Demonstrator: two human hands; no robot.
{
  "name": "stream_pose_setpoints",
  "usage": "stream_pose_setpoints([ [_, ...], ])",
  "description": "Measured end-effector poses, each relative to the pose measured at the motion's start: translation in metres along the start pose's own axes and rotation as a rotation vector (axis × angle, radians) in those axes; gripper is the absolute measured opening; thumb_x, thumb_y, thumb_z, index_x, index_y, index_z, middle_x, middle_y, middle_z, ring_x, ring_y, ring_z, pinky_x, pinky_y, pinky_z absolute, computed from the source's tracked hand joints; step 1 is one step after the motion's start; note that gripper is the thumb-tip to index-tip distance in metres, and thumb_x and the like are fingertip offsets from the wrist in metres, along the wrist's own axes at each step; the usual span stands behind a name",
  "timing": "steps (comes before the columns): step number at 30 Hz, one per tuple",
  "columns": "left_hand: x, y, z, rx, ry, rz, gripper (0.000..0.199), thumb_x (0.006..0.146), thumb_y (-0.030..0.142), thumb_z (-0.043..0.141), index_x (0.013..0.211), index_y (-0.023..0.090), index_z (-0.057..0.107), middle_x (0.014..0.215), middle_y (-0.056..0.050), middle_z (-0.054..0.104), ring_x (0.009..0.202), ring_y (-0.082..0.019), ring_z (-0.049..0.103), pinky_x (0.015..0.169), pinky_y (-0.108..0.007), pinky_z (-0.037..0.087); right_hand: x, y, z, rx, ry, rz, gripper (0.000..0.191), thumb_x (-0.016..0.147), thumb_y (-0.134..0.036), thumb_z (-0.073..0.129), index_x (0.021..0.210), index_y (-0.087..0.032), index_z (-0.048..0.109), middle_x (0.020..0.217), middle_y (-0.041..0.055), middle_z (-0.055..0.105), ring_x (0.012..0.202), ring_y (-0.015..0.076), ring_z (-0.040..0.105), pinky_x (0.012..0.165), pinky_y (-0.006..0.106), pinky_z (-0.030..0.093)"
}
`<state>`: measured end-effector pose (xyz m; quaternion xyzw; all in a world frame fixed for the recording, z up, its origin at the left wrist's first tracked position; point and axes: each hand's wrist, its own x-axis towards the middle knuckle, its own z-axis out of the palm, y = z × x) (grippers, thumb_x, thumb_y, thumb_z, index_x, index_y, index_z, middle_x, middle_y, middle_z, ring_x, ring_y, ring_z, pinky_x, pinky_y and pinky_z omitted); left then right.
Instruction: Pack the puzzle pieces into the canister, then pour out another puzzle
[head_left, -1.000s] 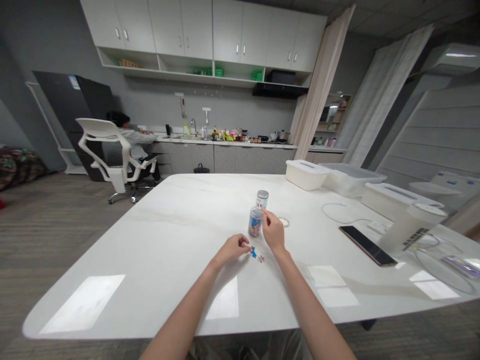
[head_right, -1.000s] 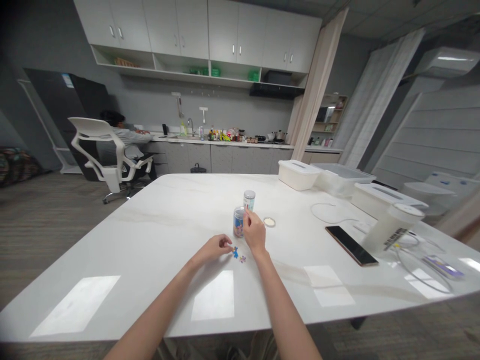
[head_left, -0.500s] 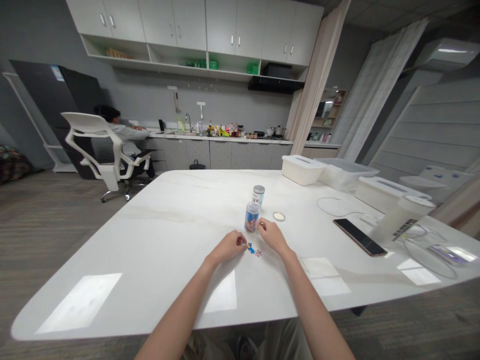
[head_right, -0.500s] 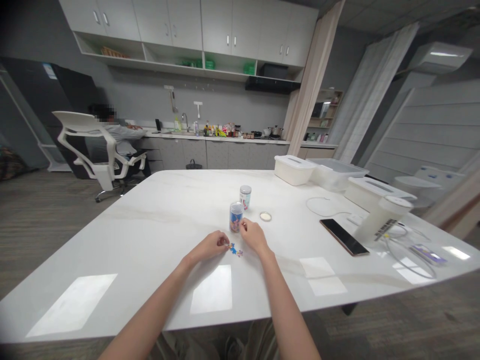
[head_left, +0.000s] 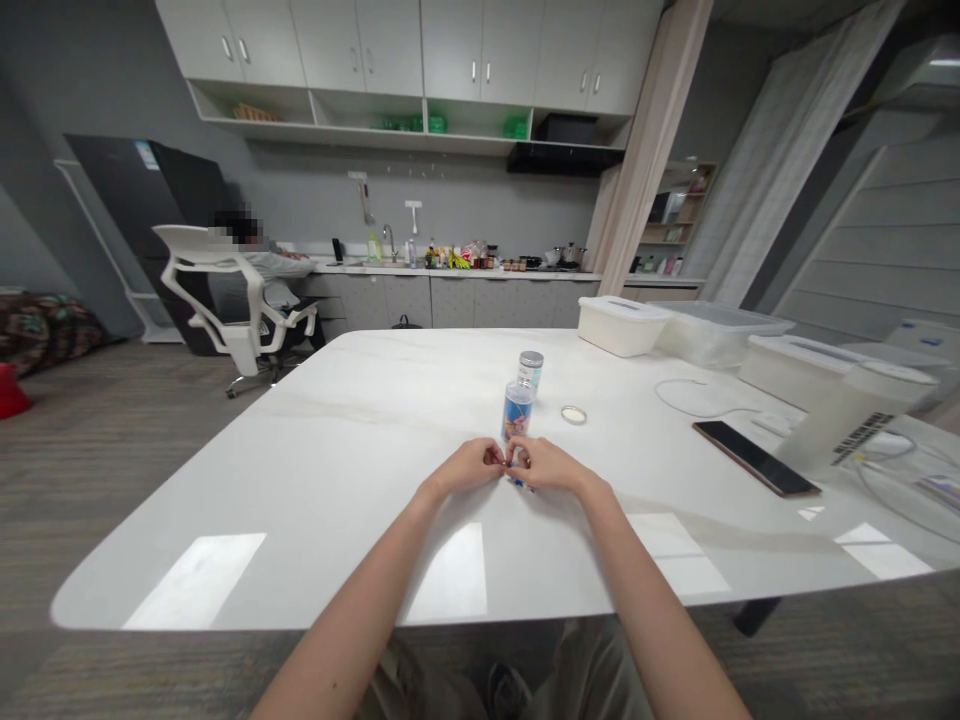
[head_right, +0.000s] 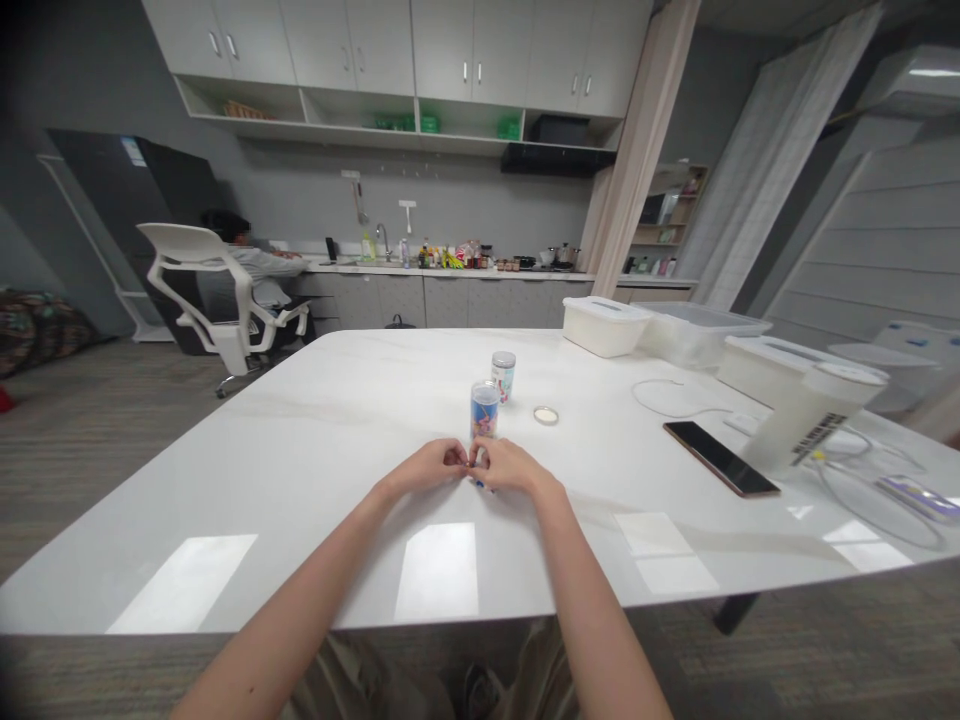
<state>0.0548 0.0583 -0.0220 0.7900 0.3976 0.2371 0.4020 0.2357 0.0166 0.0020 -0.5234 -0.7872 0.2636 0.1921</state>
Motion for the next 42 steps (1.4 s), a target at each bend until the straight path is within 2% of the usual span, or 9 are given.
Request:
stream_pose_setpoints([
  [3, 0.005, -0.006, -0.002, -0.119, 0.004, -0.003, 0.010, 0.068, 0.019, 0.067, 0.076, 0.015, 0.062, 0.068, 0.000, 0.064, 0.066, -0.014, 0.059, 0.061, -0.024, 0.043, 0.001, 0.001, 0.001, 0.008, 0.049, -0.014, 0.017, 0.075, -0.013, 0.055, 0.089, -0.021, 0.058, 0.050, -0.0080, 0.058, 0.048, 0.0118, 0.054, 0.056, 0.022, 0.037],
  [7, 0.007, -0.007, -0.004, -0.373, 0.037, -0.041, 0.022, 0.065, 0.020, 0.076, 0.075, 0.015, 0.057, 0.066, 0.000, 0.064, 0.062, -0.012, 0.059, 0.058, -0.022, 0.042, 0.005, 0.007, 0.003, -0.023, 0.176, -0.045, 0.012, 0.077, -0.016, 0.054, 0.087, -0.021, 0.057, 0.054, -0.0068, 0.058, 0.050, 0.0111, 0.052, 0.053, 0.022, 0.033],
  [11, 0.001, -0.001, -0.009, -0.524, 0.094, -0.067, 0.032, 0.062, 0.026, 0.082, 0.076, 0.015, 0.056, 0.068, -0.002, 0.065, 0.061, -0.012, 0.059, 0.052, -0.021, 0.039, 0.009, 0.009, 0.006, -0.040, 0.251, -0.084, 0.009, 0.080, -0.019, 0.053, 0.089, -0.021, 0.054, 0.054, -0.0075, 0.053, 0.053, 0.0117, 0.050, 0.055, 0.023, 0.030],
  [17, -0.003, 0.002, -0.011, -0.704, 0.118, -0.116, 0.037, 0.058, 0.025, 0.086, 0.078, 0.014, 0.056, 0.073, -0.005, 0.068, 0.071, -0.013, 0.064, 0.060, -0.022, 0.044, 0.010, 0.006, 0.009, -0.031, 0.289, -0.103, 0.012, 0.084, -0.023, 0.052, 0.096, -0.022, 0.050, 0.054, -0.0090, 0.051, 0.053, 0.0130, 0.049, 0.056, 0.024, 0.030],
  [27, 0.002, 0.000, -0.007, -0.751, 0.136, -0.158, 0.035, 0.061, 0.017, 0.083, 0.079, 0.015, 0.053, 0.070, -0.002, 0.066, 0.066, -0.012, 0.063, 0.061, -0.022, 0.043, 0.010, 0.006, 0.011, 0.006, 0.264, -0.114, 0.011, 0.086, -0.028, 0.049, 0.096, -0.022, 0.050, 0.053, -0.0090, 0.051, 0.051, 0.0125, 0.048, 0.055, 0.023, 0.030],
  [35, 0.001, 0.005, -0.007, -0.739, 0.131, -0.161, 0.036, 0.061, 0.018, 0.083, 0.079, 0.016, 0.052, 0.075, -0.003, 0.066, 0.069, -0.011, 0.063, 0.065, -0.023, 0.045, 0.009, 0.006, 0.011, 0.018, 0.297, -0.110, 0.023, 0.086, -0.030, 0.050, 0.107, -0.021, 0.048, 0.054, -0.0100, 0.048, 0.052, 0.0131, 0.048, 0.055, 0.023, 0.031],
  [40, -0.001, 0.008, -0.008, -0.753, 0.126, -0.176, 0.031, 0.063, 0.014, 0.080, 0.078, 0.016, 0.052, 0.073, -0.002, 0.065, 0.069, -0.011, 0.063, 0.065, -0.023, 0.044, 0.008, 0.002, 0.009, -0.051, 0.299, -0.142, 0.011, 0.084, -0.025, 0.049, 0.093, -0.021, 0.055, 0.051, -0.0082, 0.049, 0.050, 0.0121, 0.046, 0.055, 0.023, 0.029],
  [42, -0.001, 0.008, -0.007, -0.748, 0.131, -0.177, 0.030, 0.064, 0.014, 0.080, 0.076, 0.015, 0.052, 0.071, -0.001, 0.063, 0.067, -0.011, 0.063, 0.063, -0.023, 0.043, 0.008, 0.000, 0.007, -0.096, 0.362, -0.138, 0.009, 0.082, -0.023, 0.050, 0.088, -0.021, 0.058, 0.052, -0.0071, 0.051, 0.050, 0.0119, 0.046, 0.055, 0.023, 0.029],
])
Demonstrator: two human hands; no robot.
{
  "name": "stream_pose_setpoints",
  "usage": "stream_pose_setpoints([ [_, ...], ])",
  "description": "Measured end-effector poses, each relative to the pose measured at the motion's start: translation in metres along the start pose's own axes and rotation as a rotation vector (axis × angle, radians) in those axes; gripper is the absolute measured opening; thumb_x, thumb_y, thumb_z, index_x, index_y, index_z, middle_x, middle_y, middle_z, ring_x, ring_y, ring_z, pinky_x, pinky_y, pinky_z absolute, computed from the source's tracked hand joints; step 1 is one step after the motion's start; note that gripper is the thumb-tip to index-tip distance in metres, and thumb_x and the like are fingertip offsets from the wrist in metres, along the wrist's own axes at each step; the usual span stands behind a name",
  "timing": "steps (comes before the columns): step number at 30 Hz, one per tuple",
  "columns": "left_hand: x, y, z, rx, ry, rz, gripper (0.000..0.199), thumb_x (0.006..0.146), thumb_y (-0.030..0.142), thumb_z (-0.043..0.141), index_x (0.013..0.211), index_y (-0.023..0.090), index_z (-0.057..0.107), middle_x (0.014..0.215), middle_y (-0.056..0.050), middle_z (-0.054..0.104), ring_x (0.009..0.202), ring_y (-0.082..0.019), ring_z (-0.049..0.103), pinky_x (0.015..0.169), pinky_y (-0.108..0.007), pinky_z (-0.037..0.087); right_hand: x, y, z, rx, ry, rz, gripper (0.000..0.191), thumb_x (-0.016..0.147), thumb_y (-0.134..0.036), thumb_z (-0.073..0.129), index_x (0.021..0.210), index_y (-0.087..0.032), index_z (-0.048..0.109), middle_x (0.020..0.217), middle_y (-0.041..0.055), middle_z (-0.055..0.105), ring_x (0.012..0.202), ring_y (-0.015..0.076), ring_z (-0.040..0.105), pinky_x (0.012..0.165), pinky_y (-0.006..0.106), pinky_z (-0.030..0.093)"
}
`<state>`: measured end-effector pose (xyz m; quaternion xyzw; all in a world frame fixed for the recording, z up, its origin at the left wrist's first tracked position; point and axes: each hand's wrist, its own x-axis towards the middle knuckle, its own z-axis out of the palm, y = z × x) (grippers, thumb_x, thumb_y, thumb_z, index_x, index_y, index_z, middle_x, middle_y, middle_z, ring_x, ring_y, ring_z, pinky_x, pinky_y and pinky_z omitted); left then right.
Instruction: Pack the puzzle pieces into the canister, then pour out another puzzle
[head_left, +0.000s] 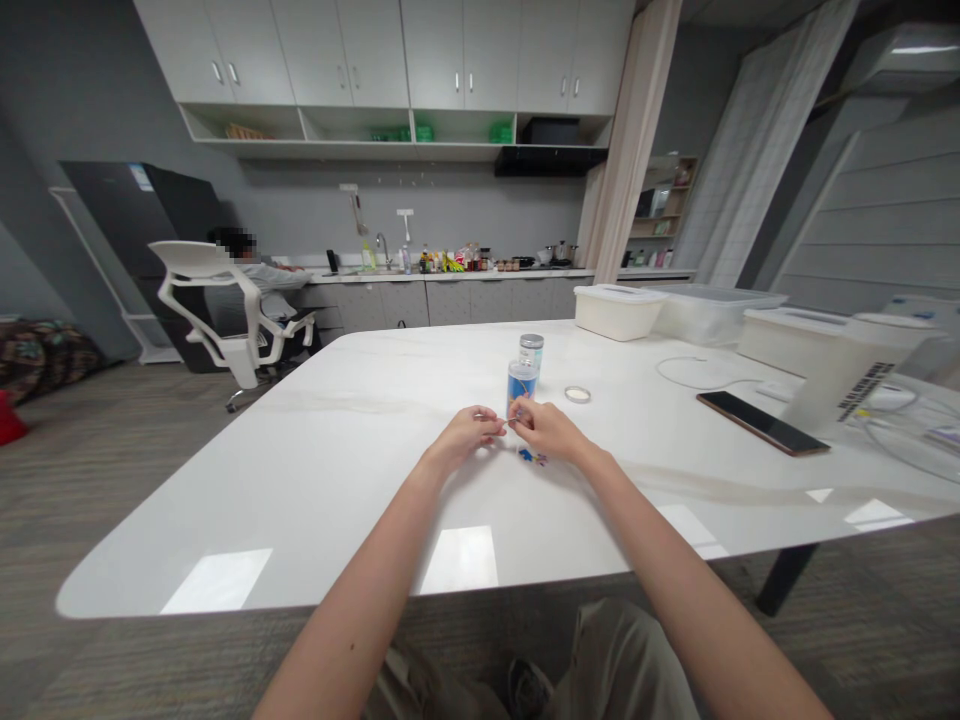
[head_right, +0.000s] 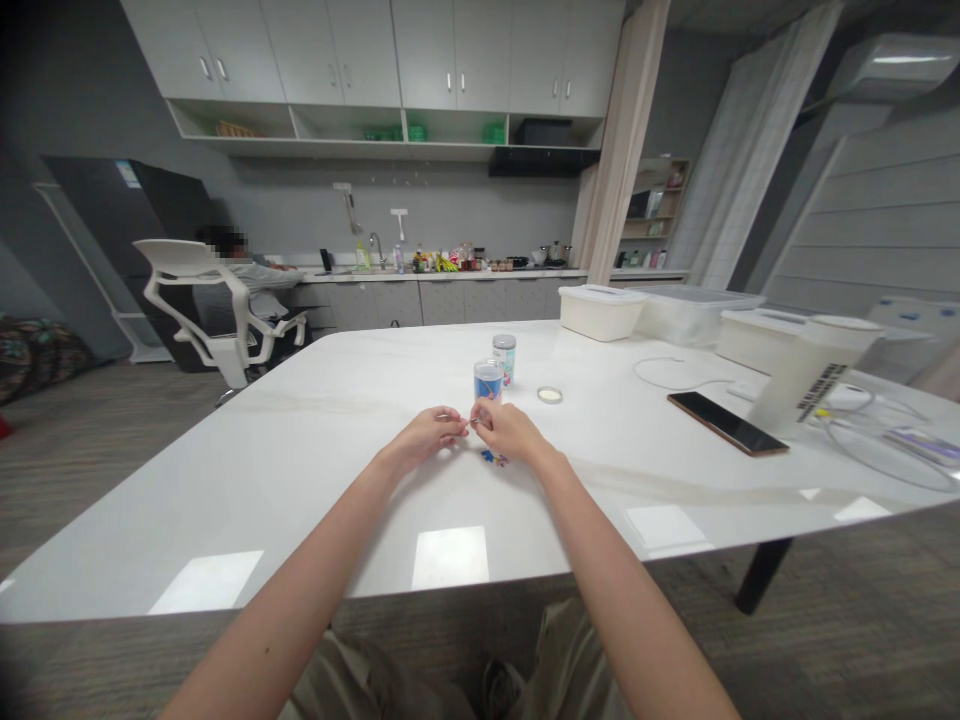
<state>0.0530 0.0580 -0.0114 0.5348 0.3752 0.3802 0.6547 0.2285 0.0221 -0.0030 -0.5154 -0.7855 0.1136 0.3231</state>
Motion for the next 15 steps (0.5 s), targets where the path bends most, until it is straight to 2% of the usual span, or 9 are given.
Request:
stream_pose_setpoints([
  [2, 0.001, -0.001, 0.000, 0.005, 0.007, 0.002, 0.029, 0.065, 0.015, 0.080, 0.076, 0.015, 0.052, 0.070, 0.000, 0.061, 0.065, -0.011, 0.063, 0.061, -0.022, 0.043, 0.001, -0.003, -0.002, -0.038, 0.129, 0.026, 0.009, 0.081, -0.023, 0.052, 0.086, -0.021, 0.059, 0.053, -0.0062, 0.052, 0.050, 0.0119, 0.046, 0.055, 0.023, 0.029],
  [7, 0.002, -0.001, 0.001, 0.034, 0.018, -0.005, 0.028, 0.067, 0.015, 0.078, 0.077, 0.015, 0.052, 0.070, 0.001, 0.060, 0.063, -0.010, 0.062, 0.056, -0.020, 0.040, 0.010, -0.007, -0.010, -0.024, 0.601, 0.128, 0.019, 0.087, -0.032, 0.048, 0.093, -0.019, 0.061, 0.053, -0.0055, 0.047, 0.049, 0.0123, 0.046, 0.056, 0.023, 0.033],
  [9, 0.001, -0.001, 0.002, 0.038, 0.017, -0.012, 0.028, 0.068, 0.014, 0.078, 0.078, 0.015, 0.052, 0.069, 0.001, 0.060, 0.063, -0.010, 0.062, 0.056, -0.020, 0.040, 0.017, -0.005, -0.013, -0.024, 0.728, 0.164, 0.025, 0.090, -0.035, 0.045, 0.097, -0.019, 0.063, 0.055, -0.0038, 0.050, 0.051, 0.0133, 0.047, 0.057, 0.024, 0.034],
  [11, 0.001, 0.000, 0.002, 0.040, 0.014, -0.016, 0.027, 0.069, 0.013, 0.077, 0.078, 0.015, 0.052, 0.068, 0.002, 0.059, 0.062, -0.010, 0.062, 0.055, -0.020, 0.039, 0.025, 0.000, -0.014, -0.028, 0.750, 0.194, 0.030, 0.092, -0.037, 0.044, 0.100, -0.019, 0.066, 0.062, -0.0001, 0.058, 0.057, 0.0152, 0.052, 0.060, 0.025, 0.036],
  [15, 0.000, 0.001, 0.002, 0.046, 0.000, -0.012, 0.024, 0.070, 0.011, 0.075, 0.077, 0.015, 0.052, 0.068, 0.002, 0.058, 0.061, -0.009, 0.061, 0.053, -0.020, 0.038, 0.032, 0.008, -0.016, -0.018, 0.603, 0.172, 0.035, 0.093, -0.038, 0.041, 0.111, -0.023, 0.067, 0.096, 0.0079, 0.072, 0.079, 0.0216, 0.063, 0.072, 0.030, 0.042],
])
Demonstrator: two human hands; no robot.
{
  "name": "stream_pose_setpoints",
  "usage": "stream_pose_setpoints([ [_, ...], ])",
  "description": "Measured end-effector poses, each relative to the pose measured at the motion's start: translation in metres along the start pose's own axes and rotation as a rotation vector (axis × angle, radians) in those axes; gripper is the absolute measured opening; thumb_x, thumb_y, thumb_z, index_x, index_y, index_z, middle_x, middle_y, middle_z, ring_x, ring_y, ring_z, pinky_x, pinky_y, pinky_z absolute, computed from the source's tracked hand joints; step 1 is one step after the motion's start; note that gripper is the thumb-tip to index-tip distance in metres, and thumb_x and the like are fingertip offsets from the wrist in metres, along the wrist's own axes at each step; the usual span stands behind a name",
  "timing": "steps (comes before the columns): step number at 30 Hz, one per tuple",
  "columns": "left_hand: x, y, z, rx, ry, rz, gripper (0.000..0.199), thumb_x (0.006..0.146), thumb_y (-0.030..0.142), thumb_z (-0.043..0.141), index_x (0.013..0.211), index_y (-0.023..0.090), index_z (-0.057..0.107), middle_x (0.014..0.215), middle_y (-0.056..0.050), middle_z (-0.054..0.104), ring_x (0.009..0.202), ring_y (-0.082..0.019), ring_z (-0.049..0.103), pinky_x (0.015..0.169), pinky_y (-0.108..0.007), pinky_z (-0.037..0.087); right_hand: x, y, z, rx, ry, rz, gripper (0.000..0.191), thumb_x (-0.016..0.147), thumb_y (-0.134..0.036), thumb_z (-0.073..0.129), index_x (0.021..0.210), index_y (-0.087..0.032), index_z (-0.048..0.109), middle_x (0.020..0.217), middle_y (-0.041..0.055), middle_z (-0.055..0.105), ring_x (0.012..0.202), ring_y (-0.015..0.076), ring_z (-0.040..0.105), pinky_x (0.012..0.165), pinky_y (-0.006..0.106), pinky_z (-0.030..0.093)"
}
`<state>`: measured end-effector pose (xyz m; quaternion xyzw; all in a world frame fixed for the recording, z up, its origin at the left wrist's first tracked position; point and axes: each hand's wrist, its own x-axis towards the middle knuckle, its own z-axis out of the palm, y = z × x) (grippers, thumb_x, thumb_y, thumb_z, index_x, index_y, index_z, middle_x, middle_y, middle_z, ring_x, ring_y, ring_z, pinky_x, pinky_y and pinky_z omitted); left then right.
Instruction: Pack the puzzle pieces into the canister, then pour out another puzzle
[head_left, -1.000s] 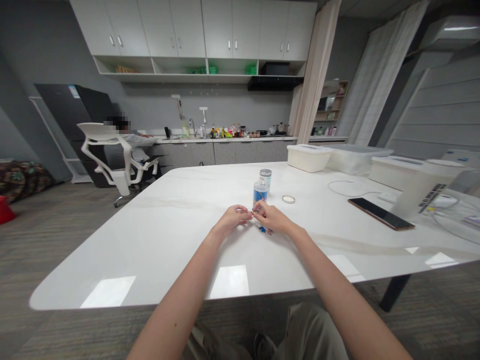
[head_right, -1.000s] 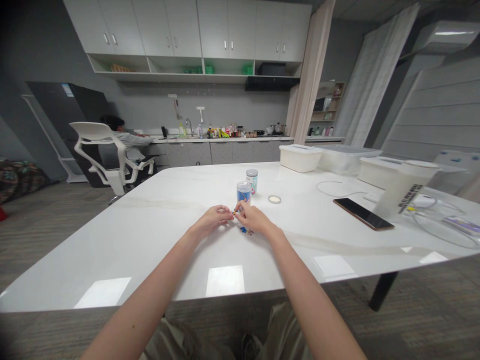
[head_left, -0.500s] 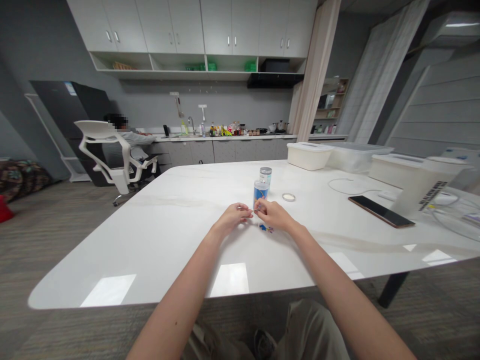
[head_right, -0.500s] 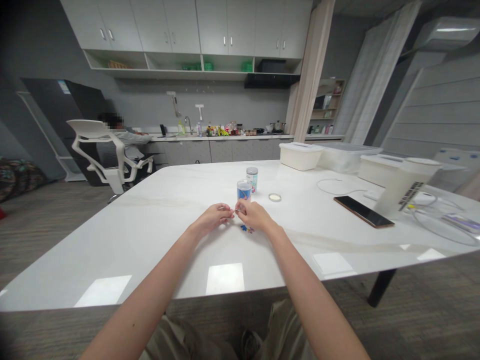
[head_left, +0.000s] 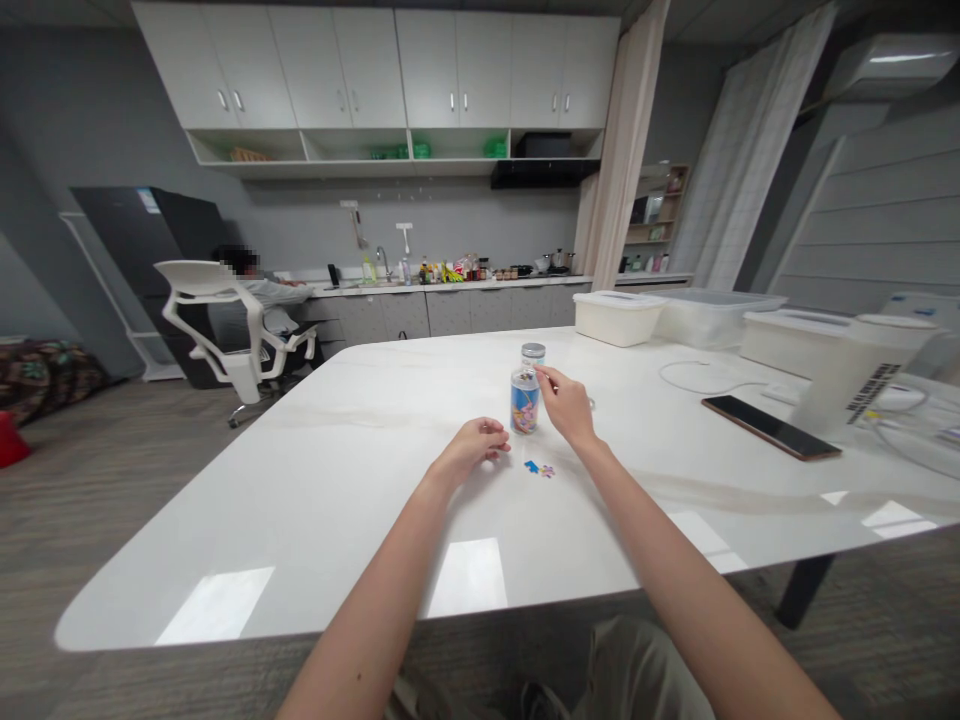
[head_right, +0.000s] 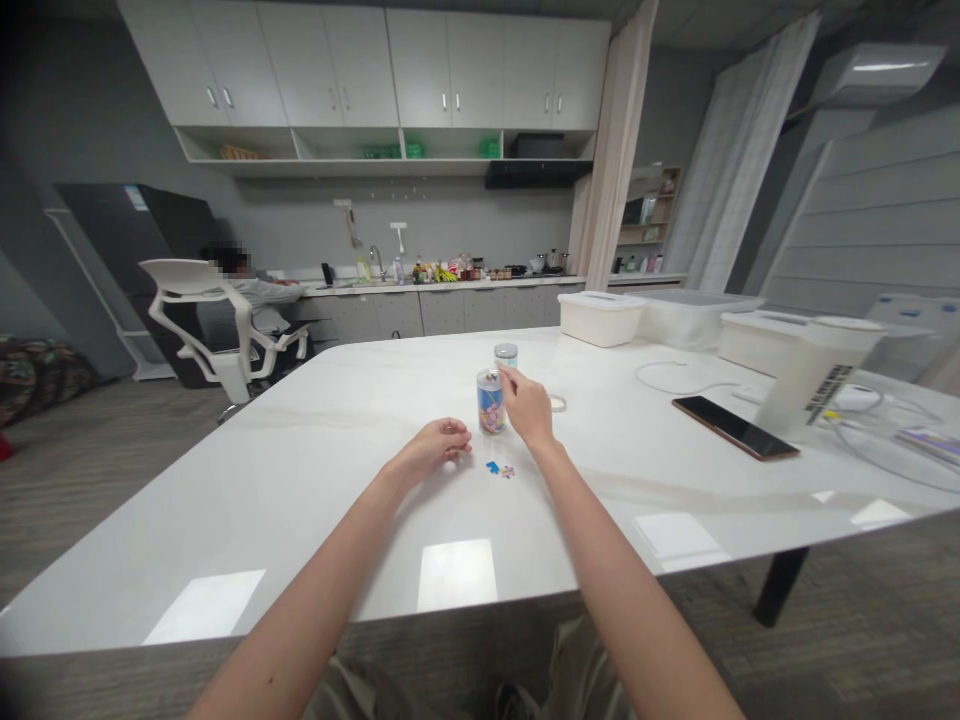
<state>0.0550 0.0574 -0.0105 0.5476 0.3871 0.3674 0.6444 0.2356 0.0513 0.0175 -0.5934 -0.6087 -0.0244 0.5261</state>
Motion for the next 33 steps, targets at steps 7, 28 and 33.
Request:
stream_pose_setpoints([
  [7, 0.003, -0.004, 0.000, 0.158, -0.053, 0.053, 0.029, 0.067, 0.021, 0.079, 0.078, 0.015, 0.052, 0.070, -0.001, 0.063, 0.060, -0.011, 0.062, 0.051, -0.020, 0.038, -0.012, -0.009, -0.003, -0.083, -0.074, 0.148, 0.038, 0.095, -0.032, 0.035, 0.128, -0.018, 0.047, 0.081, 0.0069, 0.072, 0.077, 0.0253, 0.064, 0.070, 0.031, 0.040],
  [28, 0.001, -0.009, 0.004, 0.363, -0.269, 0.220, 0.029, 0.061, 0.011, 0.075, 0.087, 0.014, 0.063, 0.071, 0.001, 0.062, 0.062, -0.010, 0.055, 0.062, -0.024, 0.043, -0.025, -0.003, -0.006, -0.364, -0.542, 0.309, 0.026, 0.087, -0.030, 0.042, 0.093, -0.020, 0.065, 0.103, 0.0121, 0.071, 0.092, 0.0247, 0.064, 0.071, 0.029, 0.041],
  [33, -0.001, -0.002, 0.002, 0.187, -0.117, 0.155, 0.025, 0.065, 0.020, 0.078, 0.085, 0.013, 0.064, 0.071, 0.000, 0.061, 0.056, -0.009, 0.053, 0.052, -0.023, 0.037, -0.029, -0.009, -0.007, -0.124, -0.705, 0.006, 0.021, 0.085, -0.019, 0.044, 0.091, -0.018, 0.065, 0.094, 0.0071, 0.070, 0.080, 0.0174, 0.061, 0.069, 0.024, 0.039],
])
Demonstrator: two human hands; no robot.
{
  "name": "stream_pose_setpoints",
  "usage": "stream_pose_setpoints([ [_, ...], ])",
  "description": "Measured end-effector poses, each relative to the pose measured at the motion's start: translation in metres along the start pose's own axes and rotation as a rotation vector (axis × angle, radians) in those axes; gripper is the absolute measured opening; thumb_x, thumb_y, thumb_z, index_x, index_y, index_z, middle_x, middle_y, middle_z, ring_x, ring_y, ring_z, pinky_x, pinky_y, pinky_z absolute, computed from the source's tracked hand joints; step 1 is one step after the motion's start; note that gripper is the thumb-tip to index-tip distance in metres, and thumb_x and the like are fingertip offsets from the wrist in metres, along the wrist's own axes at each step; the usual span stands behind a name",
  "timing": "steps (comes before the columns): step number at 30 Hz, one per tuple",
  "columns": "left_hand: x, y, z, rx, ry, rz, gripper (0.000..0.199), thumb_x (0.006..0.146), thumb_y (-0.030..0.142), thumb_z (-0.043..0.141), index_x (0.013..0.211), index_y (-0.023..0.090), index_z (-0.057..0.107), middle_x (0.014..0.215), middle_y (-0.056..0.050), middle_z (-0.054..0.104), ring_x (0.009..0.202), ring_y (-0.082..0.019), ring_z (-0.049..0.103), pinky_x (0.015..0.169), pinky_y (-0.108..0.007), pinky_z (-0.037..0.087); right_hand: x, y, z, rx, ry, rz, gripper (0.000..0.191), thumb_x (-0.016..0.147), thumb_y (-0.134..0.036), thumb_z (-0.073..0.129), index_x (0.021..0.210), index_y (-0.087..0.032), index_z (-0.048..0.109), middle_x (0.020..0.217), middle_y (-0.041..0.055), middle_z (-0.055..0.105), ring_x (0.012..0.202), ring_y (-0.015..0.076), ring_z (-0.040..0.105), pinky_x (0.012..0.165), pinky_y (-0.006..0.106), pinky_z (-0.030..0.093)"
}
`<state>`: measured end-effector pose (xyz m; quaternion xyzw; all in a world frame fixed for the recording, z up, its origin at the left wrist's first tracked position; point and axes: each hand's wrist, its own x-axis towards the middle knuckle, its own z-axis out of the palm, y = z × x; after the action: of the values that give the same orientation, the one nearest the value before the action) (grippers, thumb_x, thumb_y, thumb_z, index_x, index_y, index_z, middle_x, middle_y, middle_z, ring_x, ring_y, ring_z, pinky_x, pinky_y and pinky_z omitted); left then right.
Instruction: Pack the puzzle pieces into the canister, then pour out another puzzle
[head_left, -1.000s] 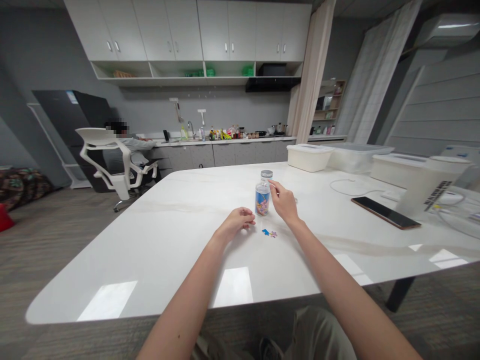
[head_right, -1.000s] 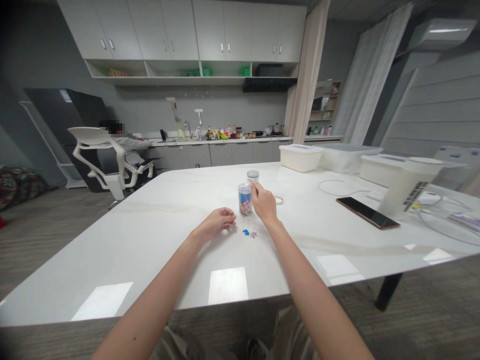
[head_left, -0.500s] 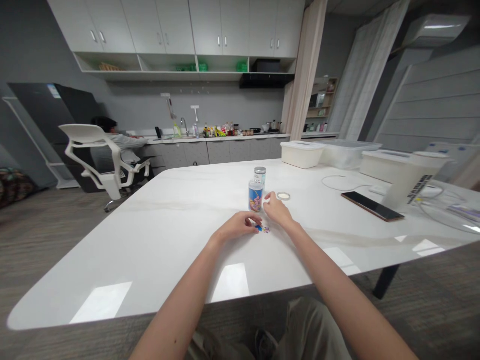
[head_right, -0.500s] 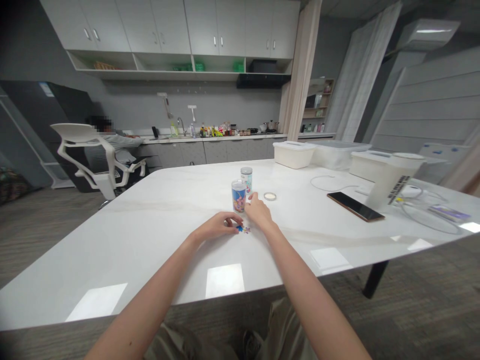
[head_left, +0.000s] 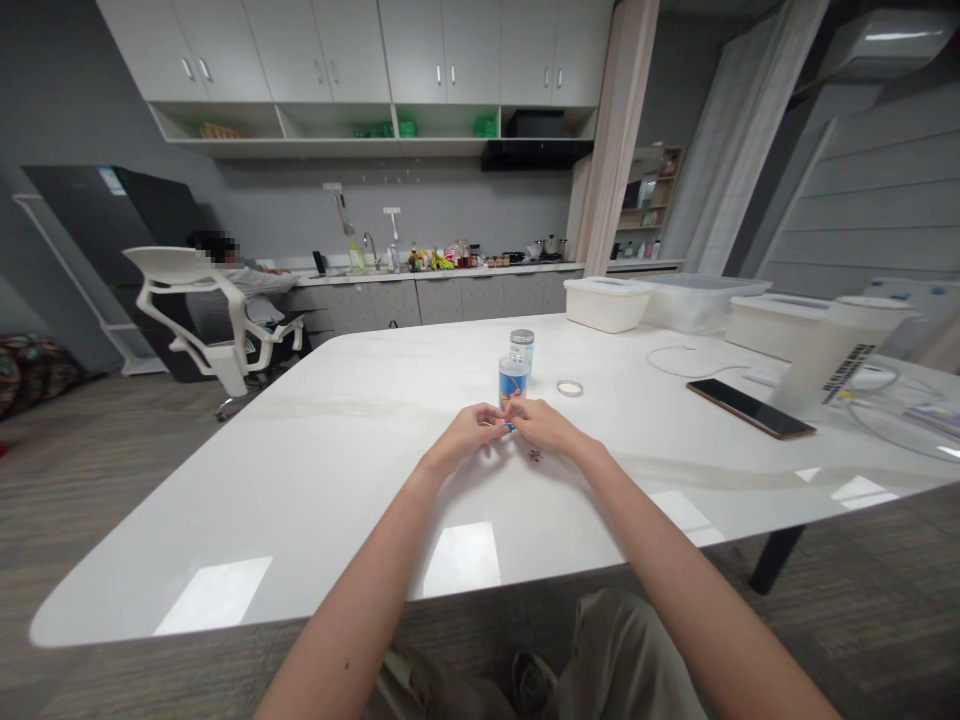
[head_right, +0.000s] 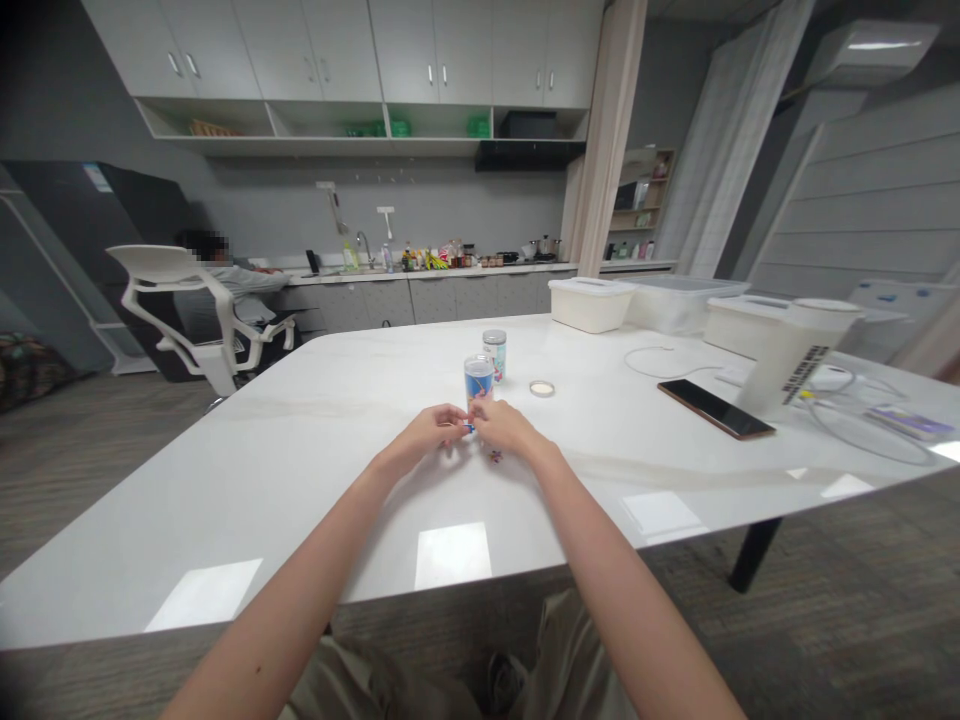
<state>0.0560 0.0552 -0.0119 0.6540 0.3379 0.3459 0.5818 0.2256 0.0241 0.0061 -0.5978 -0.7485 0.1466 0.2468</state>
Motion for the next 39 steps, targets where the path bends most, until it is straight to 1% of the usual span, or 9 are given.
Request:
stream_pose_setpoints([
  [2, -0.0013, 0.0027, -0.0007, -0.073, 0.035, -0.009, 0.025, 0.064, 0.020, 0.080, 0.082, 0.013, 0.064, 0.074, -0.002, 0.064, 0.061, -0.010, 0.056, 0.054, -0.023, 0.038, -0.0007, -0.0017, 0.0016, 0.031, -0.021, -0.058, 0.024, 0.086, -0.016, 0.042, 0.095, -0.017, 0.064, 0.092, 0.0060, 0.069, 0.077, 0.0158, 0.058, 0.068, 0.024, 0.038],
  [5, -0.0031, 0.0060, -0.0005, -0.187, 0.091, -0.061, 0.025, 0.063, 0.020, 0.082, 0.080, 0.014, 0.064, 0.078, -0.004, 0.066, 0.066, -0.011, 0.059, 0.060, -0.024, 0.041, -0.0006, -0.0023, 0.0024, 0.049, -0.036, -0.073, 0.025, 0.089, -0.015, 0.038, 0.097, -0.017, 0.062, 0.083, 0.0037, 0.066, 0.071, 0.0145, 0.054, 0.066, 0.024, 0.036],
  [9, -0.0033, 0.0091, -0.0003, -0.288, 0.186, -0.113, 0.022, 0.067, 0.015, 0.079, 0.080, 0.013, 0.062, 0.073, -0.003, 0.065, 0.066, -0.012, 0.062, 0.061, -0.024, 0.043, -0.0012, -0.0029, 0.0009, 0.091, -0.044, -0.091, 0.025, 0.092, -0.019, 0.034, 0.094, -0.018, 0.059, 0.070, 0.0004, 0.059, 0.064, 0.0141, 0.051, 0.064, 0.025, 0.035],
  [13, -0.0021, 0.0109, -0.0005, -0.370, 0.247, -0.141, 0.015, 0.072, 0.008, 0.073, 0.077, 0.013, 0.059, 0.072, -0.005, 0.067, 0.065, -0.012, 0.063, 0.060, -0.023, 0.044, -0.0040, -0.0048, 0.0000, 0.124, -0.051, -0.113, 0.024, 0.094, -0.022, 0.033, 0.090, -0.019, 0.057, 0.067, -0.0006, 0.057, 0.064, 0.0145, 0.051, 0.064, 0.025, 0.036],
  [17, -0.0015, 0.0106, -0.0005, -0.409, 0.232, -0.148, 0.009, 0.077, 0.008, 0.067, 0.075, 0.012, 0.059, 0.072, -0.006, 0.067, 0.066, -0.012, 0.064, 0.059, -0.022, 0.045, -0.0036, -0.0029, 0.0029, 0.092, -0.055, -0.125, 0.020, 0.093, -0.026, 0.038, 0.091, -0.018, 0.056, 0.072, 0.0006, 0.059, 0.067, 0.0151, 0.053, 0.064, 0.025, 0.036],
  [21, -0.0013, 0.0084, -0.0012, -0.410, 0.176, -0.162, 0.009, 0.078, 0.008, 0.066, 0.076, 0.012, 0.059, 0.073, -0.006, 0.066, 0.067, -0.013, 0.065, 0.062, -0.023, 0.047, 0.0002, 0.0024, 0.0074, 0.006, -0.011, -0.148, 0.017, 0.088, -0.019, 0.042, 0.094, -0.018, 0.058, 0.081, 0.0031, 0.063, 0.073, 0.0158, 0.054, 0.065, 0.025, 0.035],
  [25, -0.0007, 0.0064, -0.0015, -0.408, 0.130, -0.162, 0.011, 0.077, 0.009, 0.069, 0.077, 0.013, 0.059, 0.073, -0.006, 0.066, 0.068, -0.013, 0.065, 0.068, -0.025, 0.049, 0.0004, 0.0032, 0.0076, -0.016, 0.006, -0.161, 0.018, 0.087, -0.017, 0.041, 0.093, -0.018, 0.059, 0.080, 0.0031, 0.063, 0.070, 0.0150, 0.053, 0.063, 0.024, 0.033],
  [32, -0.0014, 0.0080, -0.0014, -0.436, 0.154, -0.189, 0.014, 0.079, 0.007, 0.066, 0.077, 0.014, 0.055, 0.076, -0.006, 0.068, 0.067, -0.012, 0.065, 0.066, -0.025, 0.049, -0.0018, -0.0007, 0.0046, 0.019, -0.028, -0.153, 0.014, 0.087, -0.021, 0.047, 0.094, -0.018, 0.058, 0.067, -0.0018, 0.058, 0.060, 0.0132, 0.048, 0.058, 0.024, 0.029],
  [39, -0.0025, 0.0104, 0.0005, -0.473, 0.178, -0.166, 0.018, 0.078, 0.003, 0.066, 0.078, 0.014, 0.052, 0.076, -0.007, 0.069, 0.073, -0.015, 0.068, 0.071, -0.026, 0.050, 0.0003, 0.0049, 0.0082, 0.044, 0.032, -0.169, 0.019, 0.091, -0.023, 0.042, 0.097, -0.019, 0.059, 0.079, 0.0018, 0.064, 0.070, 0.0153, 0.055, 0.064, 0.025, 0.035],
])
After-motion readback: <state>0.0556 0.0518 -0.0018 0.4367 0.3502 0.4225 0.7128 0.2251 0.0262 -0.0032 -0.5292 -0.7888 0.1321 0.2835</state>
